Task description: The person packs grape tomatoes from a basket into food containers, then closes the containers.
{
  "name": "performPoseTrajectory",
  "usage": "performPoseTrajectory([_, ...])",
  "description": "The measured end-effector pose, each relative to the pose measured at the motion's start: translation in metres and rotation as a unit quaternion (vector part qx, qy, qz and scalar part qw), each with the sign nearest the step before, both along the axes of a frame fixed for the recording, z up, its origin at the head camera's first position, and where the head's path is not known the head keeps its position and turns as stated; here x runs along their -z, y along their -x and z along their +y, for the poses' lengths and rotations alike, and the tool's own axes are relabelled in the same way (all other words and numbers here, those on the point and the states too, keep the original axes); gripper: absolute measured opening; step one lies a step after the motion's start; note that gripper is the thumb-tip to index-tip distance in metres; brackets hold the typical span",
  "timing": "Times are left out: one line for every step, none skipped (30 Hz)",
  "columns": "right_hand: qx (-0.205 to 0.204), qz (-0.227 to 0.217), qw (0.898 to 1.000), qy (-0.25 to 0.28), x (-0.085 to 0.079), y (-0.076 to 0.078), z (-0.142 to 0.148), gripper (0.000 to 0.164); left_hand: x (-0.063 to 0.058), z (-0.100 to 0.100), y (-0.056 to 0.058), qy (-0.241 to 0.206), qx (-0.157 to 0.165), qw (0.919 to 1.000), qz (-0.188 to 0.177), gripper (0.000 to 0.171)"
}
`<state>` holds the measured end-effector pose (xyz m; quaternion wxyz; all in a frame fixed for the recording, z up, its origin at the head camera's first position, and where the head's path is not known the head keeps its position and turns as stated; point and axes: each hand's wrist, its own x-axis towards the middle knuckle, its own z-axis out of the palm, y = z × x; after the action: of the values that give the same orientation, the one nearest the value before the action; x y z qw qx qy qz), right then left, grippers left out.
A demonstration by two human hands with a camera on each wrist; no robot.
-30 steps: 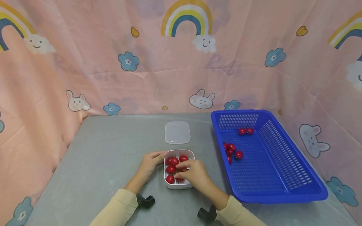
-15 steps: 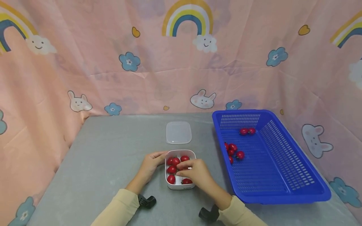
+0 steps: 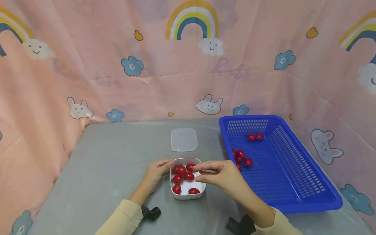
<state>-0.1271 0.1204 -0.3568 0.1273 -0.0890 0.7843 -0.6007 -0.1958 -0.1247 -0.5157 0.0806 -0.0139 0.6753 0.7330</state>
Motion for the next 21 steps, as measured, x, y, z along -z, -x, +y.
performPoseTrajectory([0.01, 0.004, 1.0, -0.009, -0.003, 0.002, 0.006, 0.035, 0.001, 0.001, 0.0, -0.002, -0.001, 1.0, 0.0, 0.033])
performPoseTrajectory([0.019, 0.009, 1.0, -0.015, -0.006, 0.004, 0.012, 0.036, 0.001, 0.001, 0.0, -0.005, -0.002, 1.0, 0.0, 0.033])
performPoseTrajectory([0.027, 0.012, 0.999, -0.02, -0.01, 0.007, 0.019, 0.037, 0.002, 0.002, 0.001, -0.006, -0.002, 1.0, 0.0, 0.033])
performPoseTrajectory([0.034, 0.017, 0.999, -0.024, -0.014, 0.009, 0.025, 0.038, 0.002, 0.002, 0.001, -0.007, -0.003, 1.0, -0.001, 0.034])
performPoseTrajectory([0.044, 0.02, 0.998, -0.034, -0.017, 0.011, 0.032, 0.039, 0.002, 0.002, 0.001, -0.006, -0.003, 1.0, 0.0, 0.034])
performPoseTrajectory([0.049, 0.025, 0.998, -0.043, -0.021, 0.013, 0.039, 0.04, 0.003, 0.002, 0.002, -0.006, -0.003, 1.0, 0.0, 0.034])
performPoseTrajectory([0.055, 0.03, 0.997, -0.053, -0.024, 0.015, 0.045, 0.041, 0.003, 0.002, 0.002, -0.005, -0.003, 1.0, 0.001, 0.034])
performPoseTrajectory([0.062, 0.032, 0.996, -0.061, -0.027, 0.018, 0.052, 0.042, 0.002, 0.002, 0.002, -0.006, -0.004, 1.0, 0.001, 0.033])
performPoseTrajectory([0.069, 0.033, 0.995, -0.066, -0.03, 0.021, 0.058, 0.043, 0.003, 0.002, 0.002, -0.005, -0.004, 1.0, 0.0, 0.033])
performPoseTrajectory([0.075, 0.034, 0.994, -0.069, -0.031, 0.024, 0.064, 0.043, 0.002, 0.002, 0.002, -0.004, -0.004, 1.0, 0.0, 0.032])
performPoseTrajectory([0.082, 0.033, 0.993, -0.075, -0.033, 0.028, 0.07, 0.044, 0.002, 0.002, 0.001, -0.004, -0.003, 1.0, -0.001, 0.032])
performPoseTrajectory([0.086, 0.032, 0.993, -0.075, -0.033, 0.032, 0.076, 0.044, 0.002, 0.002, 0.001, -0.005, -0.004, 1.0, -0.002, 0.032])
performPoseTrajectory([0.09, 0.028, 0.993, -0.076, -0.033, 0.036, 0.082, 0.044, 0.002, 0.002, 0.001, -0.004, -0.004, 1.0, -0.003, 0.032])
performPoseTrajectory([0.094, 0.025, 0.992, -0.077, -0.032, 0.04, 0.087, 0.045, 0.002, 0.001, 0.0, -0.004, -0.005, 1.0, -0.003, 0.032])
performPoseTrajectory([0.099, 0.019, 0.992, -0.077, -0.031, 0.044, 0.092, 0.046, 0.001, 0.001, 0.0, -0.004, -0.005, 1.0, -0.003, 0.032])
performPoseTrajectory([0.103, 0.013, 0.991, -0.082, -0.03, 0.047, 0.096, 0.048, 0.001, 0.001, -0.001, -0.003, -0.006, 1.0, -0.002, 0.033])
performPoseTrajectory([0.108, 0.007, 0.99, -0.089, -0.029, 0.051, 0.1, 0.05, 0.001, 0.001, -0.001, -0.003, -0.008, 1.0, -0.001, 0.032])
performPoseTrajectory([0.113, 0.001, 0.989, -0.092, -0.027, 0.055, 0.104, 0.052, 0.0, 0.001, -0.001, -0.003, -0.011, 0.9999, -0.001, 0.032])
performPoseTrajectory([0.118, -0.003, 0.988, -0.095, -0.025, 0.058, 0.107, 0.054, 0.0, 0.002, -0.001, -0.003, -0.013, 0.9999, 0.0, 0.032])
performPoseTrajectory([0.121, -0.007, 0.988, -0.097, -0.023, 0.062, 0.111, 0.055, 0.0, 0.002, -0.001, -0.003, -0.012, 0.9999, 0.002, 0.032])
performPoseTrajectory([0.124, -0.012, 0.987, -0.099, -0.021, 0.066, 0.115, 0.056, 0.0, 0.002, -0.001, -0.002, -0.01, 0.9999, 0.003, 0.032])
